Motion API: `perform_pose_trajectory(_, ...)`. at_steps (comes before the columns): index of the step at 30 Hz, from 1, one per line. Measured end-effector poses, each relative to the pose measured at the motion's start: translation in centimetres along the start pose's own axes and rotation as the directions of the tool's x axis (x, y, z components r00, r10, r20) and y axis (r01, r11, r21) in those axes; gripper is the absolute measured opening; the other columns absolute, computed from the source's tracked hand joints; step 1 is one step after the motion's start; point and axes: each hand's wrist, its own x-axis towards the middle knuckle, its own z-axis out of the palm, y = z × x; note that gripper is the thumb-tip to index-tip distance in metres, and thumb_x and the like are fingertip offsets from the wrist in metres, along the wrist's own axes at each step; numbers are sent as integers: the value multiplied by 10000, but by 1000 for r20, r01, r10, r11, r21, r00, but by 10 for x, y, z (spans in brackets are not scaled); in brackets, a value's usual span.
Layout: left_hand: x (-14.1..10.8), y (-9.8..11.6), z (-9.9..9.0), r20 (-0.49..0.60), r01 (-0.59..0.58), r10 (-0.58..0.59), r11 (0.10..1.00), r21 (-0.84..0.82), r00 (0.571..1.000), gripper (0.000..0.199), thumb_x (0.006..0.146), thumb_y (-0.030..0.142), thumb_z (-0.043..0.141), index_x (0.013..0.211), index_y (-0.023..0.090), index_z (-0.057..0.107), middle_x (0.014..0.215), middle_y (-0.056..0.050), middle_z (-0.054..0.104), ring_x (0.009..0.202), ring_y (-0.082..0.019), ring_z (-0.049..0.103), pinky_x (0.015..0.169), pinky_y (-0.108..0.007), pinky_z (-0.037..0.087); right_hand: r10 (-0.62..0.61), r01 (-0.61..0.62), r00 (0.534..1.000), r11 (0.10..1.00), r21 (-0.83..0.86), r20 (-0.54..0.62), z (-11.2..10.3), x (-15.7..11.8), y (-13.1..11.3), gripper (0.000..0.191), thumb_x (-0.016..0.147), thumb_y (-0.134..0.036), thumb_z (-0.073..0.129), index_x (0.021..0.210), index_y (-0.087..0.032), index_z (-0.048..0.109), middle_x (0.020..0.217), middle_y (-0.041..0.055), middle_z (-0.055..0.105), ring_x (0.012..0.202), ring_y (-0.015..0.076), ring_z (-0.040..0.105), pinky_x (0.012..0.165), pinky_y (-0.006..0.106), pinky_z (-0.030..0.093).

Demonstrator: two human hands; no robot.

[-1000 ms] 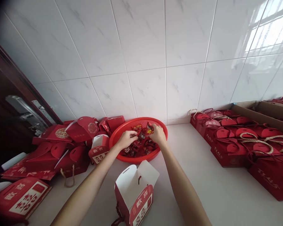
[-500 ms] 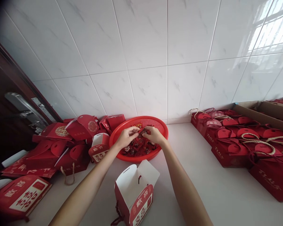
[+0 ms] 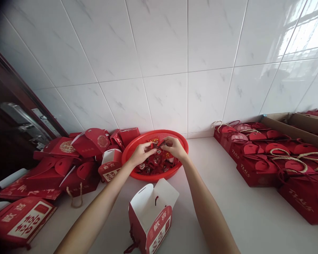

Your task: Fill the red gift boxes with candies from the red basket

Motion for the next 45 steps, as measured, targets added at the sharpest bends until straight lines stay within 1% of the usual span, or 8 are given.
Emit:
perform_pose_trajectory(3,-1,1,0,21,-34,34,999,0,999,314,825,431,662,910,133,715,902,-82,741,860,-246,677,804,-357,553,9,-9,1000,999,40,0,1,-1,-2,211,707,-304,726,849,-181,630,825,31,695,780,177,644,729,313,514)
perform_pose_trajectory(8,0,1,0,-16,-71,71,997,8,997,302,840,404,641,943,132,724,948,-90,753,872,-246,688,782,-344,551,57,-56,998,996,74,-2,1,-2,-3,216,706,-320,737,848,-183,649,842,34,702,800,185,652,738,316,520)
perform_pose_trajectory(15,2,-3,-3,-229,-130,132,991,24,964,198,804,238,620,948,182,744,1030,-74,748,978,-221,685,908,-357,536,92,-91,995,995,52,-35,-2,-1,-2,210,703,-252,732,897,-180,691,846,36,723,820,179,663,757,301,533)
perform_pose_trajectory(22,1,3,-5,-335,-244,261,965,93,905,220,775,137,561,835,212,758,921,-36,747,917,-193,688,881,-355,556,305,-310,951,941,132,57,-1,-1,0,204,695,-199,763,883,-184,688,900,57,726,810,208,677,655,325,599)
perform_pose_trajectory(28,0,2,-4,-282,-267,285,958,101,916,239,765,108,566,822,218,771,894,-37,746,878,-182,691,855,-336,560,338,-352,936,913,207,98,-3,-2,-2,282,689,-215,785,951,-193,682,899,35,688,785,200,687,621,308,618)
perform_pose_trajectory(33,0,3,-3,-184,-249,264,963,102,947,260,761,85,542,815,211,764,935,-49,756,919,-187,697,907,-348,544,367,-366,930,913,181,32,-3,-2,-2,304,702,-237,777,984,-187,674,884,35,663,761,196,679,570,290,611)
perform_pose_trajectory(41,1,7,-4,-120,-76,95,986,149,988,270,703,80,457,517,196,616,825,-42,749,847,-188,688,824,-309,541,293,-293,956,953,78,13,-3,1,0,149,680,-216,673,819,-180,712,964,42,701,842,180,646,570,216,543)
perform_pose_trajectory(45,1,2,-4,-58,74,-62,969,236,996,279,675,83,415,546,191,638,824,-38,757,835,-197,688,778,-293,535,240,-236,969,970,59,-60,-4,2,3,115,685,-224,665,776,-186,725,954,31,704,875,160,617,630,193,525)
